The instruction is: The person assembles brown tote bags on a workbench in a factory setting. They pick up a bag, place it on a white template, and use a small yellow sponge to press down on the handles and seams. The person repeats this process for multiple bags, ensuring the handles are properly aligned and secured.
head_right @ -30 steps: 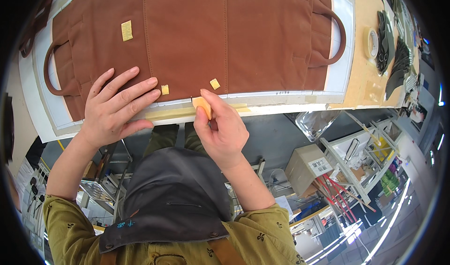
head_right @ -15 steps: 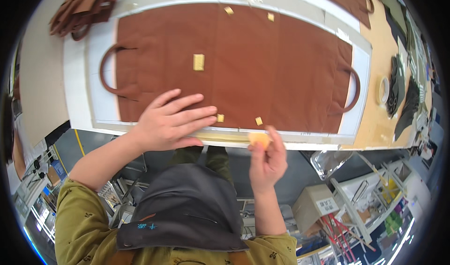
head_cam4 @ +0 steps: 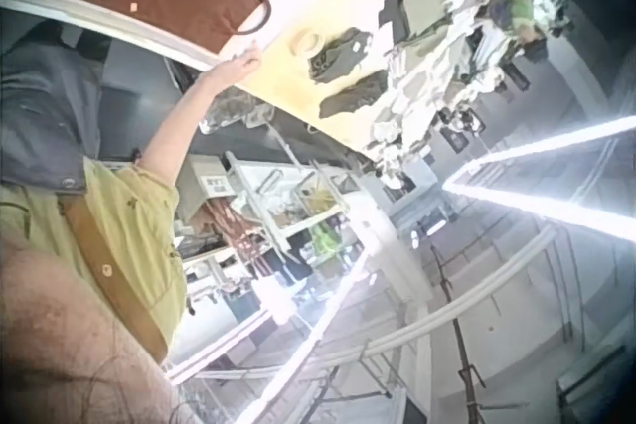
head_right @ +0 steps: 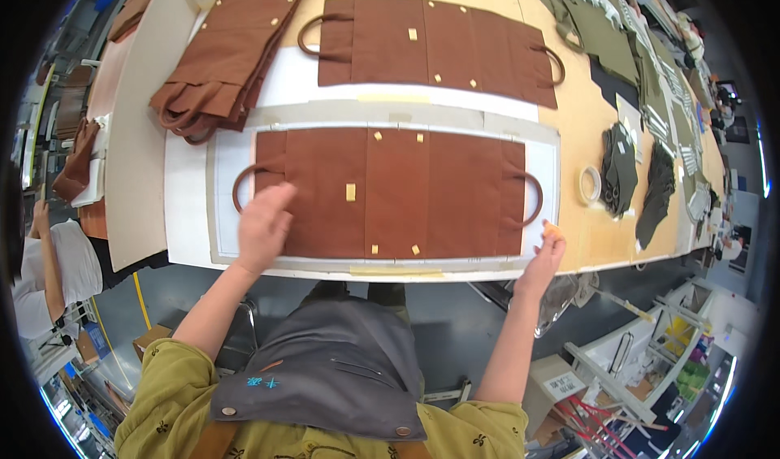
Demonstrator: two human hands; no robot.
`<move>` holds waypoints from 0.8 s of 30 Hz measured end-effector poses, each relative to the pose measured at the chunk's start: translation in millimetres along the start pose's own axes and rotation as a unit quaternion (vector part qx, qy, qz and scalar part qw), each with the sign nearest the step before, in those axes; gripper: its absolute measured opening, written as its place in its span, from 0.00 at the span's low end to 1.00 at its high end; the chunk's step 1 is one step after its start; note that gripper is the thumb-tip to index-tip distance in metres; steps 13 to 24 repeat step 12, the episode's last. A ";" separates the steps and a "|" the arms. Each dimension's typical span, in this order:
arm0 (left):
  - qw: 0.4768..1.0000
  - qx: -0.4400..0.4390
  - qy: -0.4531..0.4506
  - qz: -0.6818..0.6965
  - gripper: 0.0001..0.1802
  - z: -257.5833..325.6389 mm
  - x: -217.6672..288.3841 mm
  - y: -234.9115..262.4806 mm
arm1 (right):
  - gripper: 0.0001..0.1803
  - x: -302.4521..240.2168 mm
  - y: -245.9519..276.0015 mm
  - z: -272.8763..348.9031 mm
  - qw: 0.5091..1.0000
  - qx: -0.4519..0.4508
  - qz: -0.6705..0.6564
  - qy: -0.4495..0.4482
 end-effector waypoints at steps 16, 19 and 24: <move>0.872 -0.128 0.456 0.123 0.23 11.8 -118.8 3.2 | 0.17 47.6 9.3 -121.6 0.969 -0.086 -0.051 -0.227; 0.872 -0.128 0.456 0.123 0.23 11.8 -118.8 3.2 | 0.17 47.6 9.3 -121.6 0.969 -0.086 -0.051 -0.227; 0.872 -0.128 0.456 0.123 0.23 11.8 -118.8 3.2 | 0.17 47.6 9.3 -121.6 0.969 -0.086 -0.051 -0.227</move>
Point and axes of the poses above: each hand's wrist, its own z-axis away from the middle knuckle, its own y-axis out of the back of the hand, x = y × z, the point moved 4 cm from there along -z, towards the middle knuckle, and after that the axes turned 15 degrees about -z, right-handed, at the moved point
